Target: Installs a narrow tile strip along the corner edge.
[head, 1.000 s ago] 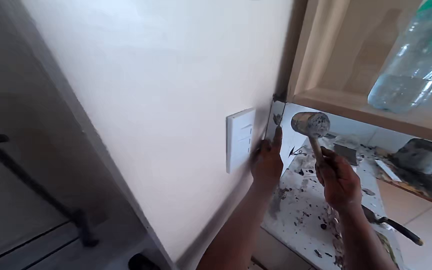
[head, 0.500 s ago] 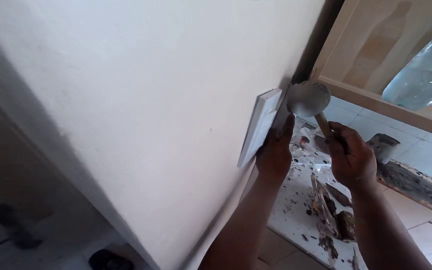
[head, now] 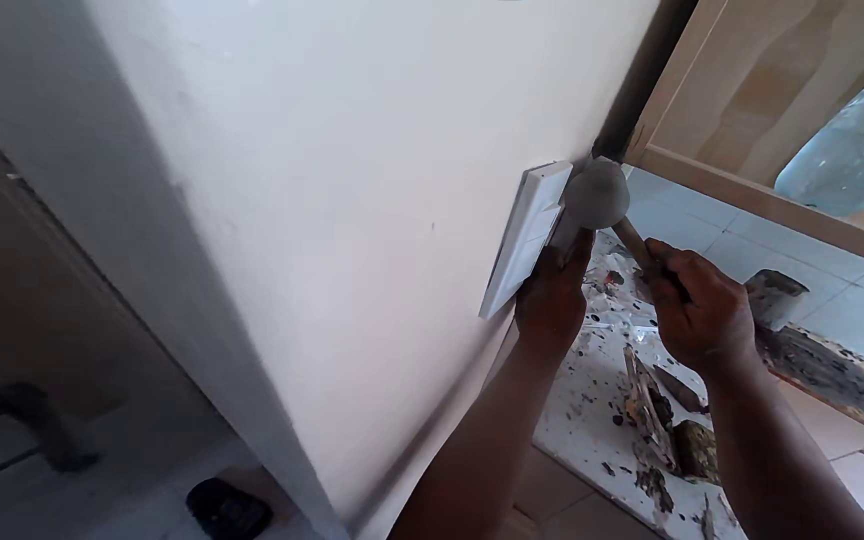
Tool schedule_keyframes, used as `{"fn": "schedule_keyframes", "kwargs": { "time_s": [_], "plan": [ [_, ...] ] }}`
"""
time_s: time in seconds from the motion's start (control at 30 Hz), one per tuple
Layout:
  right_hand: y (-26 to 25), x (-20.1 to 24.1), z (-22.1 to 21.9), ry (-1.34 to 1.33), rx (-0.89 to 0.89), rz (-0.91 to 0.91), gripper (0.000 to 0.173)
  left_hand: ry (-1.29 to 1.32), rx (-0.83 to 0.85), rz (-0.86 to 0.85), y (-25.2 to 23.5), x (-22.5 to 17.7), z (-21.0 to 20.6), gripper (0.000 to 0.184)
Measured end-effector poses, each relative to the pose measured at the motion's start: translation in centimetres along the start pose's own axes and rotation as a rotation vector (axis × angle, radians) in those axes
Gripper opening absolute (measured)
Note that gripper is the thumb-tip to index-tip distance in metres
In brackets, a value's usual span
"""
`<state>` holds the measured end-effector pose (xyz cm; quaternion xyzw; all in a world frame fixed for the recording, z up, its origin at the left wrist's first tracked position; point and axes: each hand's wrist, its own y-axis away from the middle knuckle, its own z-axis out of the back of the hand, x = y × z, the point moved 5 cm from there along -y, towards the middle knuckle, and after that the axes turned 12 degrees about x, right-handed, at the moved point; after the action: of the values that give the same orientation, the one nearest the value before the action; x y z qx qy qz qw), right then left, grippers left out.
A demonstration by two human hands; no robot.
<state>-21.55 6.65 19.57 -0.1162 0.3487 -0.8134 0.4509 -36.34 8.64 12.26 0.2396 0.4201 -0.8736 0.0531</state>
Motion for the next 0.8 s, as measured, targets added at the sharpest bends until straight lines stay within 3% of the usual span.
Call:
{"fn": "schedule_keyframes", "kwargs": {
  "time_s": [0.23,0.43,0.57,0.8],
  "plan": [
    [0.9,0.3,1.3,-0.091,-0.002,-0.065,0.035,-0.008,0.022,-0.019,-0.2,-0.1,0.4,0.065],
    [2.3,0.7,4.3,-0.432,-0.338,0.004,0.033,-0.03,-0.038,-0.059,-0.1,0.2,-0.1,0.065],
    [-1.6,2.0,7.4,-0.417,-0.358,0.027,0.02,-0.027,-0.023,-0.054,-0.1,0.1,0.0,0.064],
    [-12.6,2.7,10.1,-0.437,-0.263,-0.176,0.025,-0.046,0.079,-0.014,-0.2,0.2,0.0,0.067]
  ]
}}
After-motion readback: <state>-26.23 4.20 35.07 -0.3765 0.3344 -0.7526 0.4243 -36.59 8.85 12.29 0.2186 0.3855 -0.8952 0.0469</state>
